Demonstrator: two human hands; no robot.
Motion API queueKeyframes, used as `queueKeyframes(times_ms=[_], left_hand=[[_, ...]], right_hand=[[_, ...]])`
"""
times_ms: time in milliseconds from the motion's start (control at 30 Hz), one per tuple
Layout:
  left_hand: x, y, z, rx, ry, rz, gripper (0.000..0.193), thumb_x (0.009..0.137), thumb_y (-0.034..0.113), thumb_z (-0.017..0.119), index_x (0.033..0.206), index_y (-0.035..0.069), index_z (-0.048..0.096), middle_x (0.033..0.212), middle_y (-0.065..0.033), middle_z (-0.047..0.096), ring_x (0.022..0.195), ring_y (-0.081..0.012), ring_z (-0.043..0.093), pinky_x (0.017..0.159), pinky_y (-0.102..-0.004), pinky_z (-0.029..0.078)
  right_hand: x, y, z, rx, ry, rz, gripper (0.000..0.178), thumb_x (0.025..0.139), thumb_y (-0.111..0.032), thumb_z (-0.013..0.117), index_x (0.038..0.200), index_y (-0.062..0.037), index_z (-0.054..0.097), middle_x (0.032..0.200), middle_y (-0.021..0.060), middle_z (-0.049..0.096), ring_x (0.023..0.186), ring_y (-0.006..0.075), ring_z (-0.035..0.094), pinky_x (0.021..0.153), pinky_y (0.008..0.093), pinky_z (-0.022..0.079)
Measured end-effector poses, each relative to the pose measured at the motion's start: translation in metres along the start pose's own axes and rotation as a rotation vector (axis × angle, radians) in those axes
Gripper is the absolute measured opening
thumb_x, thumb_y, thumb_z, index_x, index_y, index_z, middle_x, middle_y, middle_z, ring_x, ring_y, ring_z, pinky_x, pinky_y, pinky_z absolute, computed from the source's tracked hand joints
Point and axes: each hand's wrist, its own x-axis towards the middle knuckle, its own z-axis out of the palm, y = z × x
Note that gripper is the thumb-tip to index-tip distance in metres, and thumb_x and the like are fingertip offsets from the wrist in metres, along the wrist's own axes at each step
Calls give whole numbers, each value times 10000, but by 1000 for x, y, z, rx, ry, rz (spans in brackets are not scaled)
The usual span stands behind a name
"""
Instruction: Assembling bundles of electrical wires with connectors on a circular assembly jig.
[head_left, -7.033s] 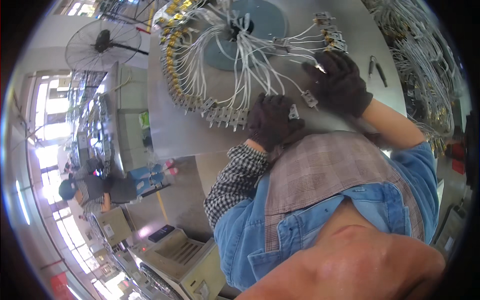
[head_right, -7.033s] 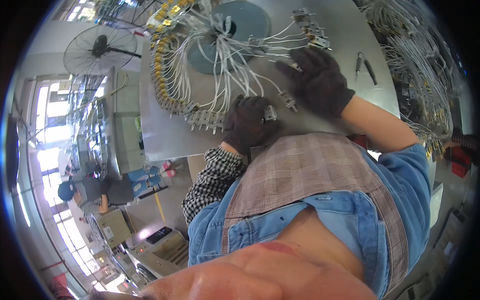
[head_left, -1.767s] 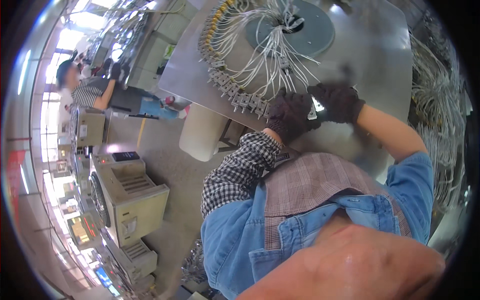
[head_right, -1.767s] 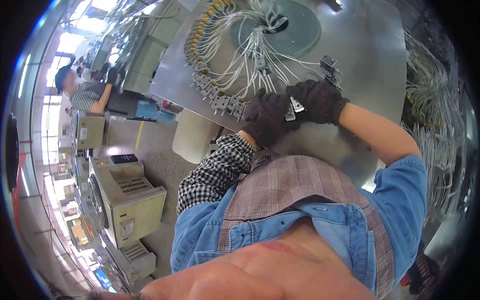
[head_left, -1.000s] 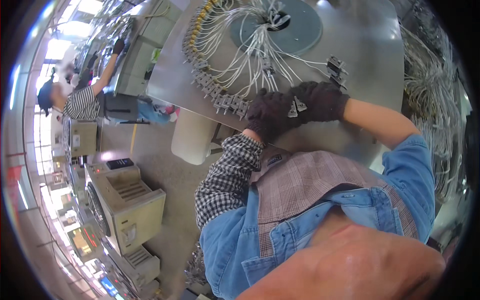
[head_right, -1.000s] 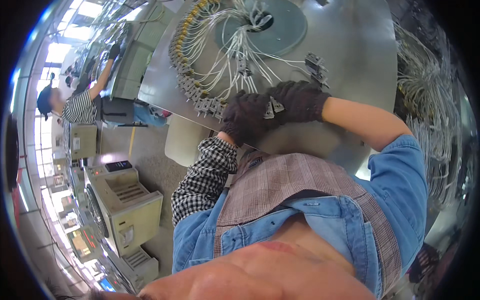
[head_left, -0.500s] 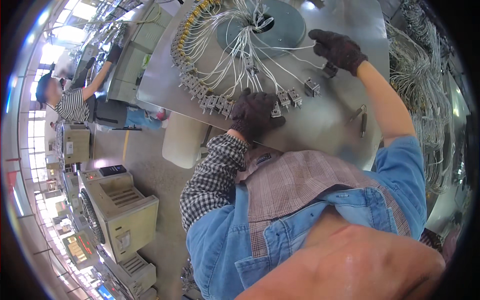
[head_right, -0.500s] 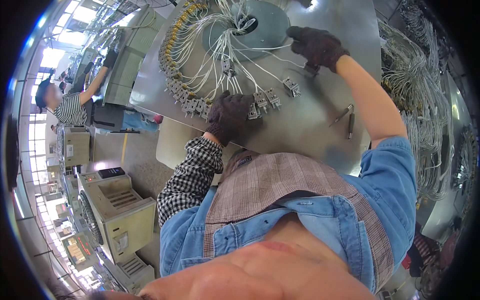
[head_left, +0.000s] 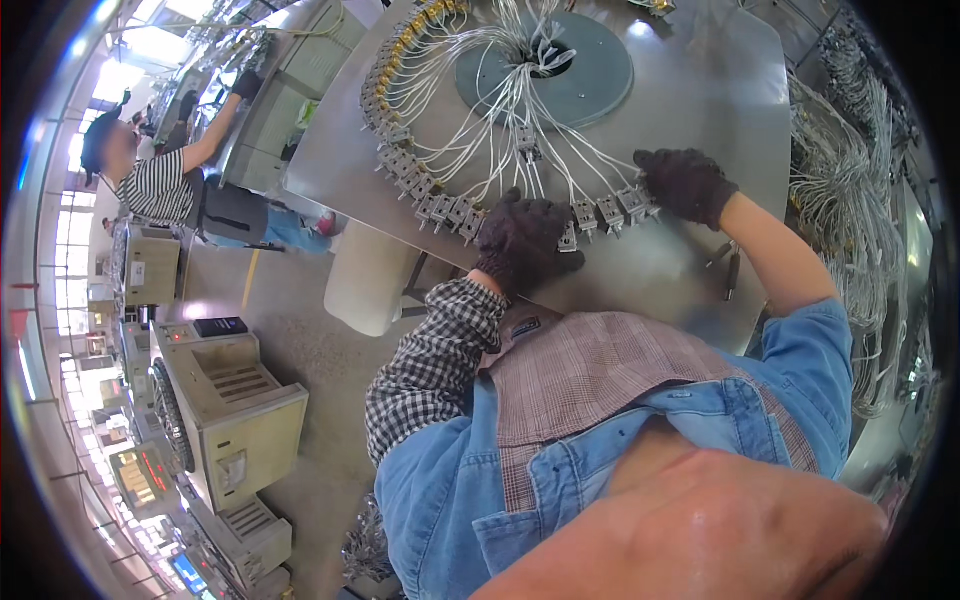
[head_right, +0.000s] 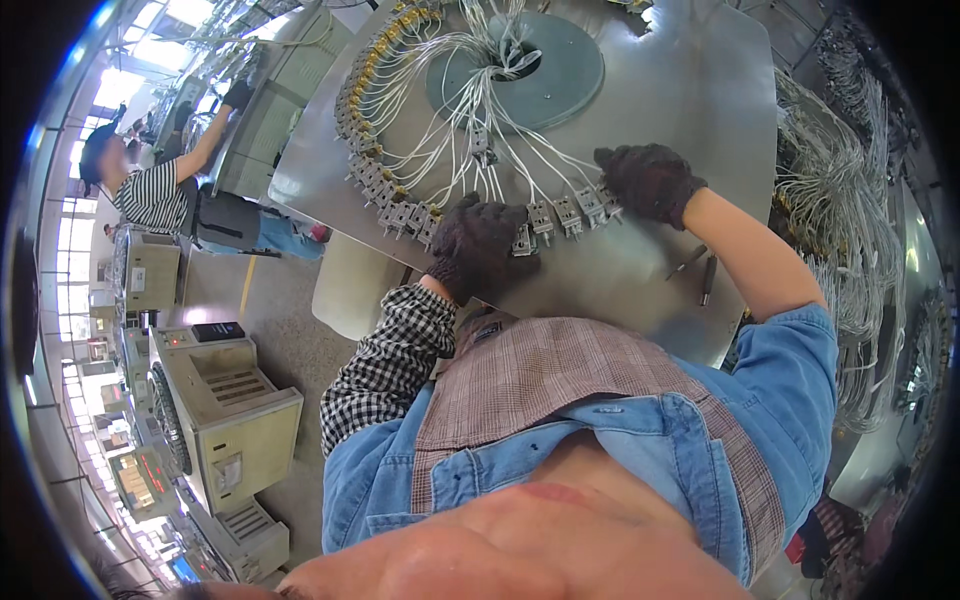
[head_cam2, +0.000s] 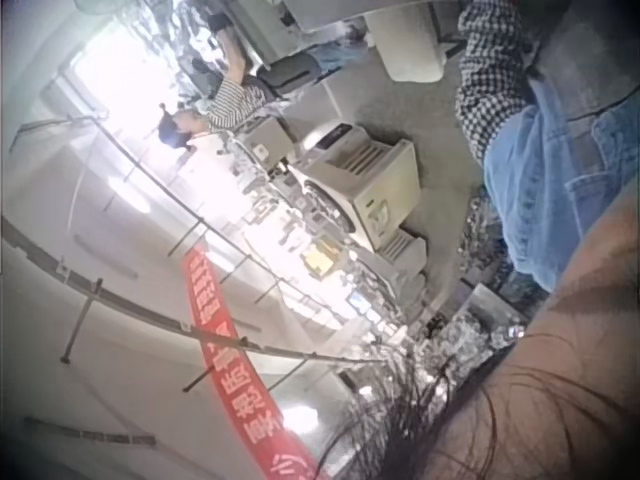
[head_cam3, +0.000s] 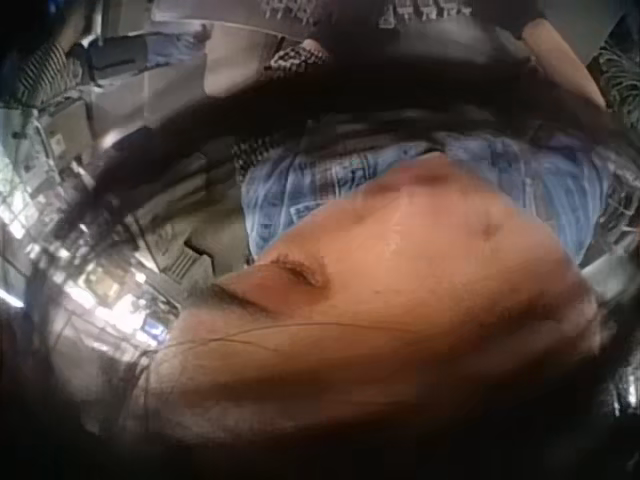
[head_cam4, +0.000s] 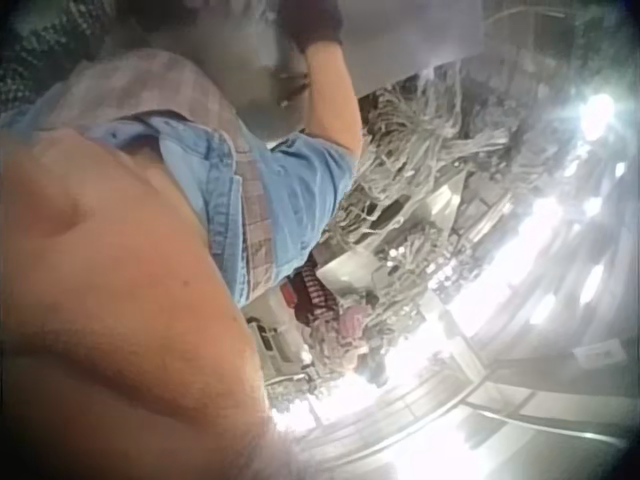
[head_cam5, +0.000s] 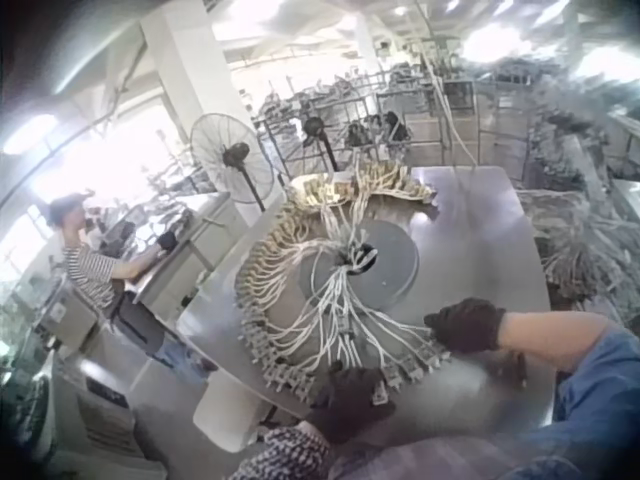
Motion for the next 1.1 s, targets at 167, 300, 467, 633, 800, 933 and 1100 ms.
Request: queueKeyframes(times_ms=[167,300,467,633,800,933,1100], left_hand=[[1,2,-5,9,-80,-18,672,772,553,666,1222,59,600,1154,-179,666,1136,-309,618,1118,-481,318],[1,5,-1,38,-77,-40,726,776,576,648,1257,38,566,1197,-196,646,1177,-331,592,1140,-484,288],[-1,5,-2,40,-99,-54,779,771,607,635,1288,33,542,1238,-207,626,1207,-347,570,1161,-493,255],[0,1,1,-1,-78,-57,878,690,646,706,1310,48,538,1237,-194,620,1212,-328,566,1160,-488,264],[6,6,-2,54,-147,-65,909,715,653,674,1339,16,502,1268,-199,607,1232,-328,554,1173,-486,242],[3,4,-3,26,-163,-55,963,741,684,627,1389,-6,452,1299,-208,588,1253,-337,536,1187,-482,209],[3,3,-6,54,-141,-14,990,721,702,646,1384,-9,459,1310,-208,579,1256,-326,534,1184,-480,216]], right_hand=[[-1,-22,-17,-28,-135,-81,381,913,-214,500,1267,-77,536,1044,191,654,948,365,660,835,482,523],[-1,1,22,75,187,-402,588,902,-286,573,1422,-55,428,1334,225,544,1181,356,581,1004,444,468],[-17,-14,-5,342,-36,-283,825,759,-445,744,1401,-28,436,1401,208,477,1271,360,509,1061,409,428],[-3,-15,-3,214,-85,-207,861,684,-544,791,1304,-14,513,1289,182,534,1106,390,592,948,434,492],[-2,-9,2,261,33,-295,831,655,-628,771,1194,-30,564,1148,165,582,952,386,634,822,442,530],[11,-13,-6,187,-90,-247,793,626,-587,810,1155,-45,574,1114,158,583,935,383,633,821,437,525],[25,-20,-32,148,-329,-181,811,560,-495,866,1194,-78,579,1133,150,586,975,370,632,871,450,512]])
